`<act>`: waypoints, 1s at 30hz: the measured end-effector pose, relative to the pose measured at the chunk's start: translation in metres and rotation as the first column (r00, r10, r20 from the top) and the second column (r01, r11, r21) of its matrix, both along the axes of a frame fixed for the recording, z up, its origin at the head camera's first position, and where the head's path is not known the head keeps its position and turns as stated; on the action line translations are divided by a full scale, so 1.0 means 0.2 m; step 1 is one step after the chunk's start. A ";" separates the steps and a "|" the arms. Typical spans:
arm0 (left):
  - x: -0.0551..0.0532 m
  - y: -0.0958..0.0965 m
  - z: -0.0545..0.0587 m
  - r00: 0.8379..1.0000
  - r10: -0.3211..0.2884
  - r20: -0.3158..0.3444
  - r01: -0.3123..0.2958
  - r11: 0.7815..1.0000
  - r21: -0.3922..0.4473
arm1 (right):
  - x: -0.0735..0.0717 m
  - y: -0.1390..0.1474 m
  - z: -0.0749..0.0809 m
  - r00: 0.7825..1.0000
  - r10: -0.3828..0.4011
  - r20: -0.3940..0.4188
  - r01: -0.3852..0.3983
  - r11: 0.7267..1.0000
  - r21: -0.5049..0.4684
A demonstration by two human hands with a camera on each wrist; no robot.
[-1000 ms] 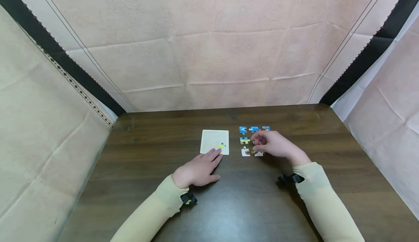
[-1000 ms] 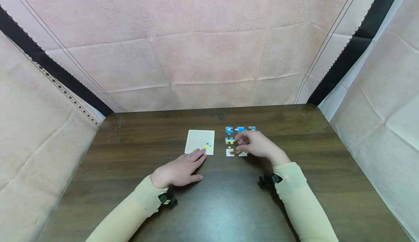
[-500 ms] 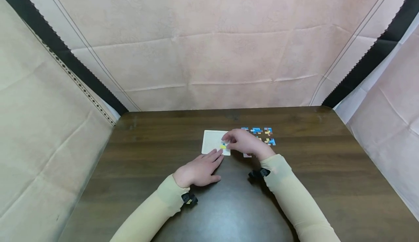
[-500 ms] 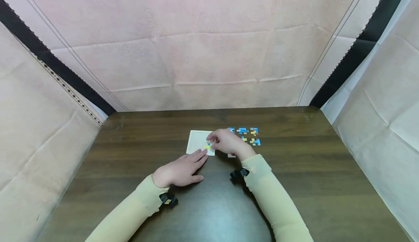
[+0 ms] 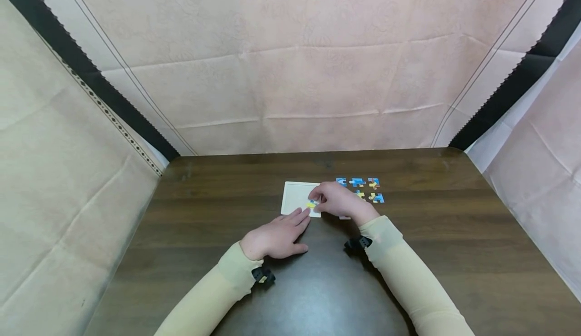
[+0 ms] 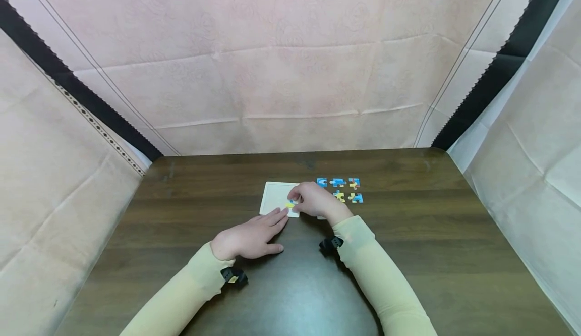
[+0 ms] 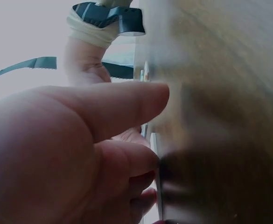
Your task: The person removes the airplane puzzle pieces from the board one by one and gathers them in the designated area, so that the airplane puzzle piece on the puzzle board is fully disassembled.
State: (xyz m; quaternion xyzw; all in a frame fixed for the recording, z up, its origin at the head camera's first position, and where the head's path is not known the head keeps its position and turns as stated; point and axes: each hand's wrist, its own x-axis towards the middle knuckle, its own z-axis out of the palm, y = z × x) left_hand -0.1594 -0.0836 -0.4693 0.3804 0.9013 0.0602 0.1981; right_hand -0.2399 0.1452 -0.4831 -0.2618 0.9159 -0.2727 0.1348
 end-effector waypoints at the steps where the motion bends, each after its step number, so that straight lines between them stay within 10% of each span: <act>1: 0.00 0.00 0.00 1.000 0.000 0.012 0.000 1.000 0.005 | 0.00 0.00 0.00 1.000 -0.001 -0.001 0.001 1.000 0.003; 30: -0.01 -0.02 0.00 0.999 0.043 -0.014 -0.043 0.999 0.008 | 0.06 -0.03 0.02 0.998 -0.066 -0.010 0.067 0.997 0.046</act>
